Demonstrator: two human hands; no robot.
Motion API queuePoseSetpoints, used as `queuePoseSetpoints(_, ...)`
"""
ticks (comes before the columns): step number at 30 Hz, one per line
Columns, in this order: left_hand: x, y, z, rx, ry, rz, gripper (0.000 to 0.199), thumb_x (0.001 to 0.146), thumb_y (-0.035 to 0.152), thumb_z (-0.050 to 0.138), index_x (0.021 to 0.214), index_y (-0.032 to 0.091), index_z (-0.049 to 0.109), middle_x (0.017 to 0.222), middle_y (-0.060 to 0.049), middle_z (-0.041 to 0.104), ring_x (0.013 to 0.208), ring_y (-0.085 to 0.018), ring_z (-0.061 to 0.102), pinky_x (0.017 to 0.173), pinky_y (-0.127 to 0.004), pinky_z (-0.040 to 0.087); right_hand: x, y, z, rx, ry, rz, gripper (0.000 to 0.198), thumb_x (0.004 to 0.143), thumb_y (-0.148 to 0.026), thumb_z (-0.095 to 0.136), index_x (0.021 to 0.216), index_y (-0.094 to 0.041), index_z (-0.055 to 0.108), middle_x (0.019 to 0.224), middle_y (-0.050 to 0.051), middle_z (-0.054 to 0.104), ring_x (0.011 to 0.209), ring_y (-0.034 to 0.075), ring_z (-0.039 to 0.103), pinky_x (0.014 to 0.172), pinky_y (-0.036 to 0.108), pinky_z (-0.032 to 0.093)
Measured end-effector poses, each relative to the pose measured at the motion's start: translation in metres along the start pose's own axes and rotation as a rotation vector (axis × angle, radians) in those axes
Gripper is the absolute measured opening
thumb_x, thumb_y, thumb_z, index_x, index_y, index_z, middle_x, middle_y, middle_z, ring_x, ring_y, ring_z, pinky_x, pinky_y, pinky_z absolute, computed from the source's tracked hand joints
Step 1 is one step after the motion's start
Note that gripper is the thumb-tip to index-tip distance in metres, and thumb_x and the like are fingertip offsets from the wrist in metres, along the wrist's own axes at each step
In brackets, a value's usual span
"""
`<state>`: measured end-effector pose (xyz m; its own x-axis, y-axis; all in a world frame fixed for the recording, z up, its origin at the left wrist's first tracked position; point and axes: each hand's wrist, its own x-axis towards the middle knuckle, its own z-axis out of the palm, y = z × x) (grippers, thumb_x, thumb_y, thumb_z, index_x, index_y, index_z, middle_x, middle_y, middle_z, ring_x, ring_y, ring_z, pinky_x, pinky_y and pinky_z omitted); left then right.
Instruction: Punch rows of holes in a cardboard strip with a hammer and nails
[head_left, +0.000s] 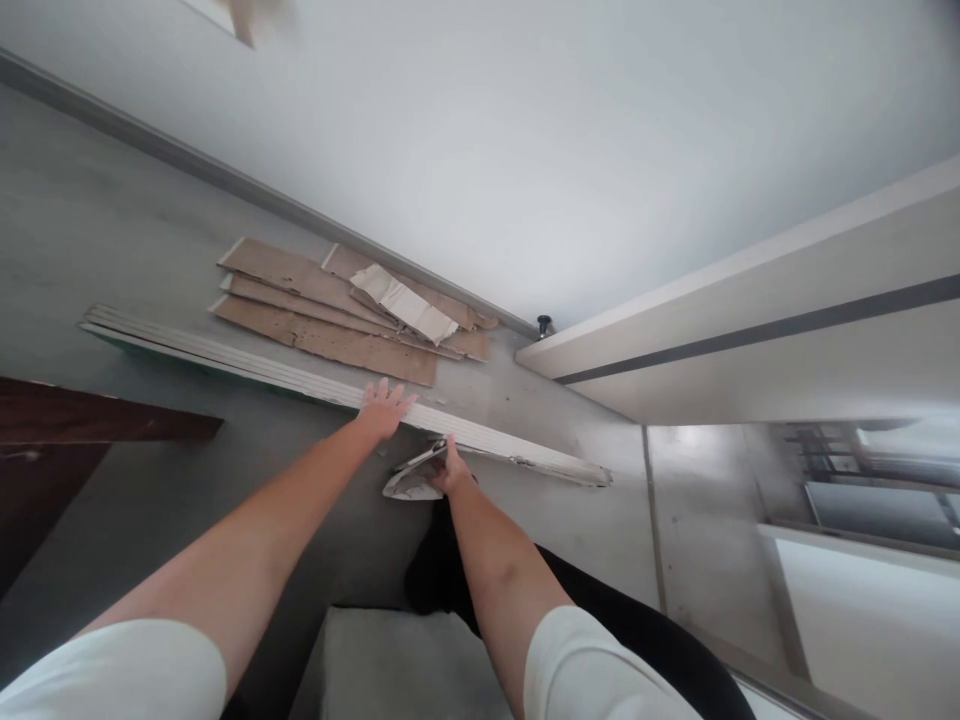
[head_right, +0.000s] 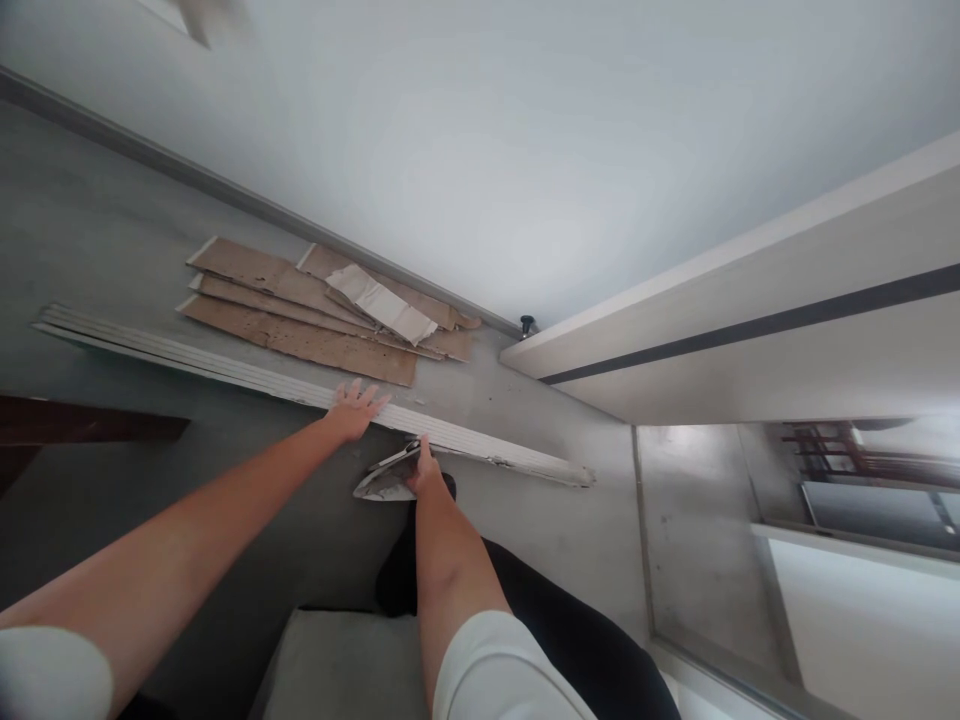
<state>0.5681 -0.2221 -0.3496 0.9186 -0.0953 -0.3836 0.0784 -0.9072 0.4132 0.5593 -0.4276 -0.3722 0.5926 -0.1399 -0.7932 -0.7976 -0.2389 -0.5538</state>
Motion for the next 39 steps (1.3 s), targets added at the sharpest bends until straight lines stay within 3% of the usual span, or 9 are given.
queuePoseSetpoints(7,0.000,0.001,-0.001,0.032,-0.022,-0.007,0.072,0.076,0.015,0.050,0.143,0.031,0.031,0.153,-0.009,0.024,0.139,-0.040,0.010,0.106,-0.061,0.003,0.000,-0.001,0.003,0.192,-0.002,0.084,0.043,0.089,-0.057,0.035,0.093,-0.021,0.058,0.088,0.008,0.069,0.082,0.021,0.065,0.072,0.036,0.053)
queuePoseSetpoints(14,-0.002,0.003,-0.003,0.042,-0.016,0.006,0.069,0.079,0.023,0.054,0.144,0.030,0.030,0.153,-0.011,0.023,0.138,-0.042,0.010,0.105,-0.061,0.003,-0.001,0.002,0.010,0.310,-0.005,0.063,0.038,0.090,-0.052,0.038,0.092,-0.021,0.059,0.087,0.006,0.070,0.085,0.020,0.065,0.070,0.031,0.054)
queuePoseSetpoints(23,0.000,-0.001,0.004,-0.004,0.002,0.004,0.066,0.080,0.022,0.051,0.143,0.031,0.033,0.153,-0.009,0.023,0.139,-0.041,0.011,0.106,-0.060,0.002,-0.002,0.002,0.008,0.241,-0.017,0.034,0.034,0.093,-0.045,0.034,0.094,-0.022,0.059,0.093,0.004,0.069,0.090,0.016,0.065,0.073,0.027,0.053)
queuePoseSetpoints(30,-0.007,-0.002,-0.008,0.040,-0.031,0.019,0.076,0.074,0.025,0.059,0.144,0.029,0.029,0.153,-0.012,0.022,0.138,-0.040,0.013,0.107,-0.059,0.007,-0.027,-0.029,-0.018,-0.058,-0.156,0.230,0.055,0.086,-0.063,0.035,0.090,-0.015,0.062,0.088,0.013,0.068,0.088,0.024,0.066,0.071,0.040,0.054)
queuePoseSetpoints(32,-0.019,-0.003,-0.021,0.073,-0.024,0.018,0.082,0.071,0.025,0.063,0.145,0.026,0.027,0.153,-0.014,0.020,0.139,-0.041,0.012,0.107,-0.057,0.008,-0.036,-0.053,-0.028,-0.291,-0.212,0.323,0.058,0.075,-0.067,0.052,0.084,-0.011,0.063,0.082,0.017,0.068,0.084,0.029,0.066,0.068,0.045,0.053)
queuePoseSetpoints(33,-0.028,-0.004,-0.028,0.090,0.002,0.016,0.082,0.070,0.025,0.064,0.144,0.025,0.028,0.153,-0.015,0.019,0.139,-0.040,0.011,0.108,-0.056,0.008,-0.039,-0.067,-0.031,-0.591,-0.257,0.363,0.057,0.071,-0.067,0.057,0.081,-0.012,0.063,0.081,0.015,0.068,0.082,0.027,0.067,0.067,0.043,0.054)
queuePoseSetpoints(34,-0.039,-0.004,-0.035,0.104,0.041,0.018,0.080,0.070,0.024,0.063,0.143,0.023,0.031,0.153,-0.015,0.019,0.139,-0.040,0.010,0.108,-0.055,0.008,-0.040,-0.082,-0.033,-0.741,-0.269,0.384,0.052,0.063,-0.059,0.069,0.078,-0.010,0.064,0.080,0.017,0.068,0.083,0.030,0.067,0.067,0.046,0.053)
queuePoseSetpoints(36,-0.063,-0.001,-0.047,0.109,0.119,0.025,0.069,0.074,0.022,0.059,0.140,0.020,0.038,0.151,-0.015,0.024,0.139,-0.037,0.012,0.110,-0.051,0.010,-0.040,-0.112,-0.028,-0.872,-0.259,0.325,0.040,0.055,-0.041,0.081,0.072,-0.009,0.064,0.076,0.016,0.068,0.082,0.031,0.066,0.069,0.046,0.053)
queuePoseSetpoints(39,-0.102,0.007,-0.061,0.070,0.153,-0.053,0.053,0.080,0.024,0.051,0.132,0.019,0.048,0.144,-0.015,0.036,0.132,-0.033,0.029,0.106,-0.046,0.023,-0.036,-0.145,-0.006,-0.973,-0.245,0.148,0.029,0.054,-0.029,0.083,0.068,-0.011,0.065,0.068,0.010,0.068,0.082,0.029,0.066,0.074,0.042,0.052)
